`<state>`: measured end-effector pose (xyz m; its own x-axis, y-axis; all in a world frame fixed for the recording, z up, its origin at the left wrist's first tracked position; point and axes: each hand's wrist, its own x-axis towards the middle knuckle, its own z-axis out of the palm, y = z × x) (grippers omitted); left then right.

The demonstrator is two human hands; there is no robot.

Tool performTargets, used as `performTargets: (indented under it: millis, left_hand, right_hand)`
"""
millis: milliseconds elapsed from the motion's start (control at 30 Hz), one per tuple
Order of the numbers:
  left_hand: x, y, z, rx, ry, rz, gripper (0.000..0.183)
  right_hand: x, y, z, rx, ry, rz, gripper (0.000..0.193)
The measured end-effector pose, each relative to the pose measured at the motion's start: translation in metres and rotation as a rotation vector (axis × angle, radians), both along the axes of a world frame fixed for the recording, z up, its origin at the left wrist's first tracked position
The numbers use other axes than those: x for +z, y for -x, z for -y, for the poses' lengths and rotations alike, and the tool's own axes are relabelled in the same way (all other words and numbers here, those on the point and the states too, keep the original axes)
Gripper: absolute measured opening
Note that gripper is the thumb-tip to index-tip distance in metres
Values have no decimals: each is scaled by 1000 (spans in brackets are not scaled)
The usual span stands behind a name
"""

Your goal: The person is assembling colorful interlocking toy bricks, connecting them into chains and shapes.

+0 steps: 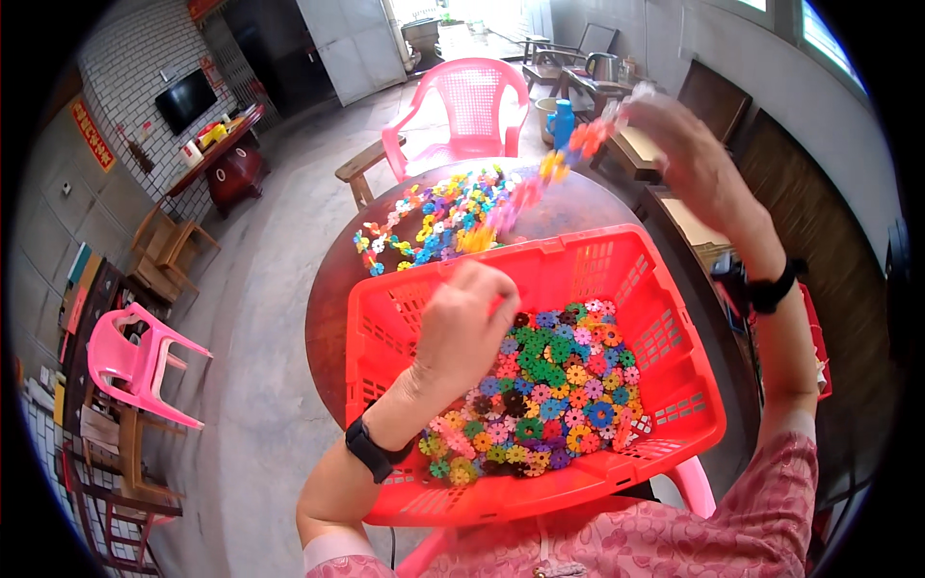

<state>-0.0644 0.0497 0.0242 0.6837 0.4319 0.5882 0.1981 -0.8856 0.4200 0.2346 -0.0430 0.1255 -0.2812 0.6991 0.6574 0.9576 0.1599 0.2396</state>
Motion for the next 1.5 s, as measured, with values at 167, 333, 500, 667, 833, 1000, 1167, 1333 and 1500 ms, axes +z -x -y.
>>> performTargets:
  millis: [167,333,500,667,833,1000,1167,1333,1500]
  left_hand:
    - [22,-1,2,131,-295,85,34]
    - [-28,-8,-1,-118,259,18,39]
    - [-41,-18,0,-192,260,41,33]
    - [-35,-15,13,-138,296,-119,26]
    - [-45,-18,14,-51,186,-215,21]
    - [-50,-16,27,-119,-35,-319,15]
    - [-34,-9,17,-294,19,-221,14]
    - [-22,-7,9,-378,140,-193,12]
    - [-43,-13,6,-223,172,-190,15]
  right_hand:
    - [-61,70,4,169,213,-116,36]
    - [-89,116,10,323,274,-87,26]
    - [-89,99,4,207,139,-498,27]
    - [-111,94,-1,302,547,-871,37]
    - [-123,90,-5,342,832,-1031,39]
    - [-125,87,-6,460,1055,-1001,41]
    - [-114,87,-1,545,1201,-1243,33]
    - [-114,80,-2,692,1144,-1260,18]
    - [-113,92,-1,450,494,-412,26]
